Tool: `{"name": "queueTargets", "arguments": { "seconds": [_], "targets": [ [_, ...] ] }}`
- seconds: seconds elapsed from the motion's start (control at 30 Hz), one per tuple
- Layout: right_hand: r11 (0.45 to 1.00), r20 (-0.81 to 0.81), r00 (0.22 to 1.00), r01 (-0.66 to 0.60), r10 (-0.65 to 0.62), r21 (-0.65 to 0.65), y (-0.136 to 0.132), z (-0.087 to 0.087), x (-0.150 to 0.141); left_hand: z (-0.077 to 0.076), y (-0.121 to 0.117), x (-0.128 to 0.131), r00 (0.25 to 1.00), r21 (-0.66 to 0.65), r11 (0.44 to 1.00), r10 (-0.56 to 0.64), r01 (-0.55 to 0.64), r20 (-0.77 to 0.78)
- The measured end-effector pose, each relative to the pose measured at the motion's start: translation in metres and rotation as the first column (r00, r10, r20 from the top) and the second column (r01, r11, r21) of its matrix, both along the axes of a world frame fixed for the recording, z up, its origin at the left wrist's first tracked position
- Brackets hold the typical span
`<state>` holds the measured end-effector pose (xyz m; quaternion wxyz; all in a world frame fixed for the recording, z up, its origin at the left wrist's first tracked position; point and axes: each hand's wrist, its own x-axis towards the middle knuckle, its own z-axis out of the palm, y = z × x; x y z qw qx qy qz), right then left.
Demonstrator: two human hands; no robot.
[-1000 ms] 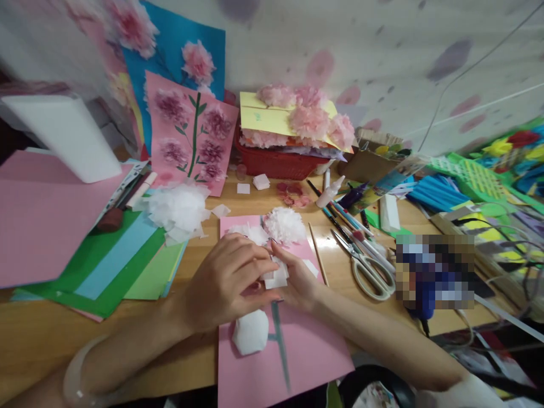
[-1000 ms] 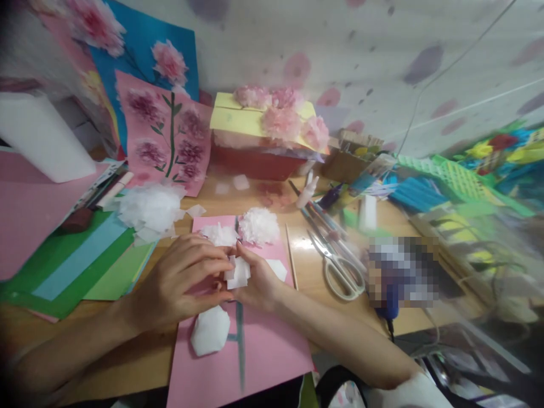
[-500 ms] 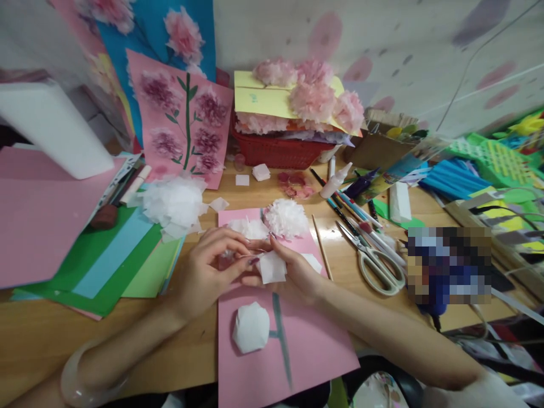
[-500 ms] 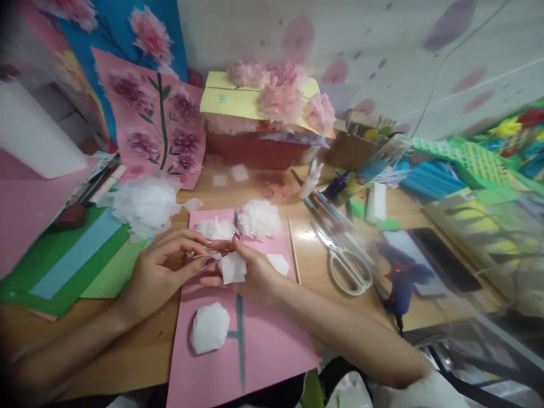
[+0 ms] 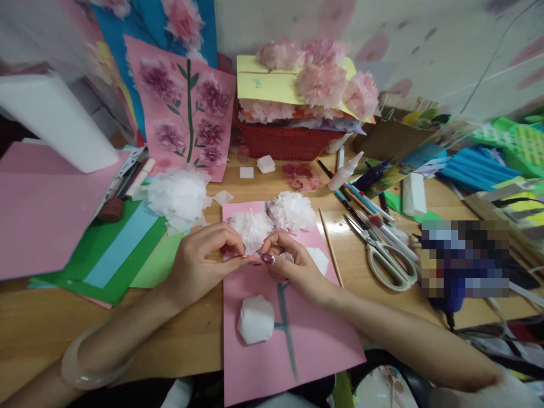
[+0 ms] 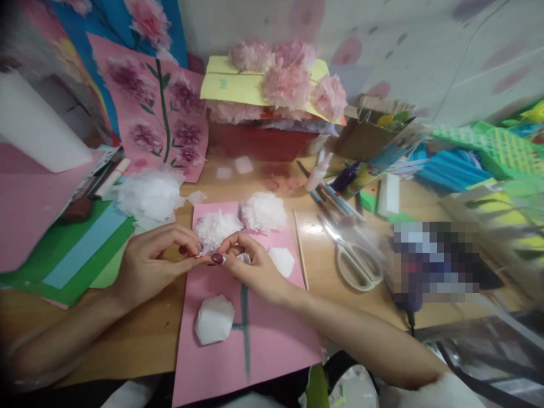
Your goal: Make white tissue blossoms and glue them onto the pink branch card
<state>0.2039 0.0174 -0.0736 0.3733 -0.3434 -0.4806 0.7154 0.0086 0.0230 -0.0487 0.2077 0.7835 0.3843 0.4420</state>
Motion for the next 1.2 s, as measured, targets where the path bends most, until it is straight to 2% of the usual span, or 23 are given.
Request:
{"name": "queueTargets", "arguments": {
  "seconds": [0.23, 0.57, 0.87, 1.0, 1.1, 1.2],
  "targets": [
    [0.993, 0.146, 0.989, -0.013, -0.004, 0.113, -0.002, 0.003, 0.0, -0.002, -0.001, 0.0, 0.995, 0.049, 0.996, -0.077, 0.08, -0.061],
    [0.992, 0.185, 0.983, -0.029, 0.006, 0.123, -0.003, 0.004, -0.001, -0.003, -0.004, 0.001, 0.992, -0.052, 0.992, -0.119, 0.117, -0.029],
    [0.99, 0.166, 0.985, 0.034, -0.058, 0.14, -0.002, -0.004, -0.001, -0.006, -0.006, 0.006, 0.999, -0.098, 0.994, -0.037, 0.036, -0.001],
    [0.991, 0.136, 0.987, 0.074, -0.089, 0.107, 0.0, -0.009, -0.001, -0.007, -0.003, 0.006, 0.999, -0.072, 0.997, -0.022, 0.025, 0.034],
    [0.994, 0.131, 0.988, 0.066, -0.078, 0.087, 0.0, -0.008, 0.0, -0.008, -0.002, 0.004, 0.998, -0.074, 0.997, 0.023, -0.018, 0.065],
    [0.989, 0.153, 0.984, 0.075, -0.094, 0.125, -0.002, -0.003, 0.0, -0.007, -0.003, 0.002, 0.998, -0.103, 0.994, 0.039, -0.034, 0.052]
  ]
}}
